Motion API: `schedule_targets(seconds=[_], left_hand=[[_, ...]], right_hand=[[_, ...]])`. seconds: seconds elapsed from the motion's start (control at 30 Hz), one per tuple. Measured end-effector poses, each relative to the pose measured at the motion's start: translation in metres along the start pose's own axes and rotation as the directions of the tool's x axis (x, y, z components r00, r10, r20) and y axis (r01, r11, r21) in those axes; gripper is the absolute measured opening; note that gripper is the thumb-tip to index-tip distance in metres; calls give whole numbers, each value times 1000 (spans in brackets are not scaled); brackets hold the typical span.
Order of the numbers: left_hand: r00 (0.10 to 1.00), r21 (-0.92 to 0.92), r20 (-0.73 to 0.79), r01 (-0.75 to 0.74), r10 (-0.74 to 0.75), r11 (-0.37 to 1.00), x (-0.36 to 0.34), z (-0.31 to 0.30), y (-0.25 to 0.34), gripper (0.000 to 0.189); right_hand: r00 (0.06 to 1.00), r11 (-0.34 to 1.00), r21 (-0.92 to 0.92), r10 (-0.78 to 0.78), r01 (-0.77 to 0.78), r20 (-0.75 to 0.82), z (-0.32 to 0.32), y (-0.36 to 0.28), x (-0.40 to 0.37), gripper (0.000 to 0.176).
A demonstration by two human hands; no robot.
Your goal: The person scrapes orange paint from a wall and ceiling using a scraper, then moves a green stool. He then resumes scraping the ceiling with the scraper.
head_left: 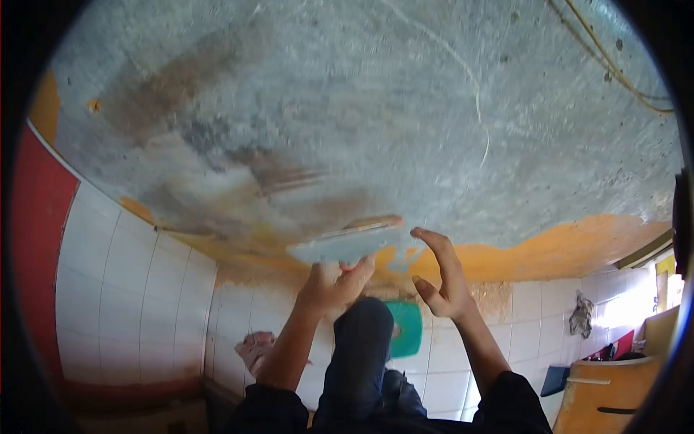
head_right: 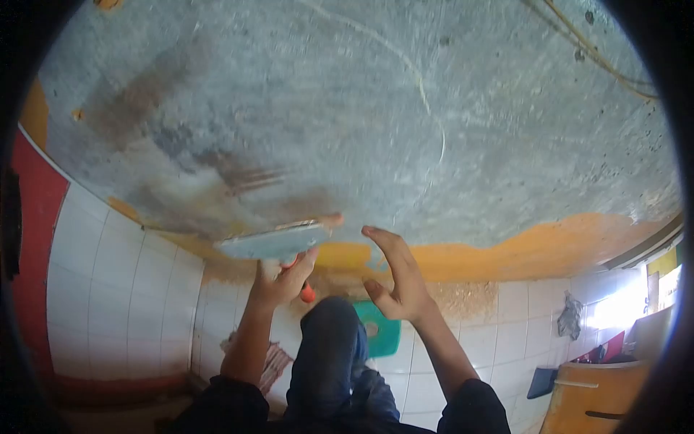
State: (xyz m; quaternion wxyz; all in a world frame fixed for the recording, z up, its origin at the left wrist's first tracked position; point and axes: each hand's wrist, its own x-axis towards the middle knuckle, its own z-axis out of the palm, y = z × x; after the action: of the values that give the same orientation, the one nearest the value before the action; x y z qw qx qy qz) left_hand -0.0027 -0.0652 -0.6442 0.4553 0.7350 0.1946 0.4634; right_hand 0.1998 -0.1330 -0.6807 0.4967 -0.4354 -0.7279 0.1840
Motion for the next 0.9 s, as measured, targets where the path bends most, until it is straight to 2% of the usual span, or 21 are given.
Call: schedule_targets(seconds=[0.03,0.1,0.17,0.27,0.3,0.37,0.4,0.43,0.47,0.5,0.53,0.57,0.63,0.67,0.7,0.73,0.77,0.8,0.83,0.87,0.9], left_hand=[[992,26,-11,129,-129,991,-15,0,-2,22],[987,-9,-39,156,-156,988,-39,-4,-33,24],[939,161,-105,341,-327,926,-73,-11,-52,26],[937,144,-169,331,-306,933,-77,-10,-60,17],[926,132,-155,365,-344,922,-91,-11,-76,17],[871,-31,-92,481,-482,876,-121,-13,-121,17],[743,138,-173,668,-647,731,-135,-8,-130,18],[729,137,-160,684,-665,717,-156,-5,-153,18],[725,203,-87,684,-683,701,-184,-2,-187,20],[725,266,-12,666,-688,697,-203,2,-216,22],[706,240,-7,689,-709,684,-224,11,-230,31],[696,237,11,696,-718,678,-248,20,-249,31],[604,193,94,769,-792,610,-305,35,-301,36],[655,214,28,734,-755,644,-349,48,-347,41],[698,246,-34,700,-715,671,-390,59,-378,45],[744,208,-8,654,-668,727,-403,68,-382,46],[783,164,14,612,-622,773,-411,76,-382,46],[772,167,30,622,-635,765,-419,80,-376,46],[670,110,15,737,-742,667,-420,90,-371,46],[549,53,11,835,-836,548,-427,98,-370,45],[543,49,22,838,-840,543,-440,106,-380,45]], right_hand=[[1000,1000,-7,14,-14,-3,8,-4,-12,68],[1000,999,-51,6,-7,-17,16,1,-23,69],[998,995,-82,60,-62,-16,30,3,-48,70],[991,988,-86,130,-132,-20,40,27,-68,66],[985,981,-88,173,-174,-22,48,39,-84,65],[973,969,-92,229,-230,-21,65,62,-119,63],[937,934,-78,348,-350,-34,75,77,-140,62],[884,882,-61,464,-466,-46,87,92,-166,61],[870,869,-54,491,-493,-47,103,111,-199,61],[798,797,-57,597,-601,-80,118,136,-234,62],[711,710,-58,694,-702,-112,132,156,-269,62],[695,694,-59,709,-718,-117,145,169,-302,62],[512,497,-127,843,-858,-166,171,188,-362,67],[505,490,-127,845,-863,-177,180,199,-393,67],[416,386,-165,882,-908,-224,193,205,-426,70],[335,290,-192,900,-938,-280,206,219,-439,74],[330,287,-179,898,-941,-291,215,231,-444,74],[280,244,-153,914,-958,-293,225,231,-458,76],[240,206,-138,923,-969,-300,226,235,-467,79],[220,210,-68,950,-975,-223,230,240,-468,83],[209,198,-71,951,-978,-227,235,239,-464,83]])
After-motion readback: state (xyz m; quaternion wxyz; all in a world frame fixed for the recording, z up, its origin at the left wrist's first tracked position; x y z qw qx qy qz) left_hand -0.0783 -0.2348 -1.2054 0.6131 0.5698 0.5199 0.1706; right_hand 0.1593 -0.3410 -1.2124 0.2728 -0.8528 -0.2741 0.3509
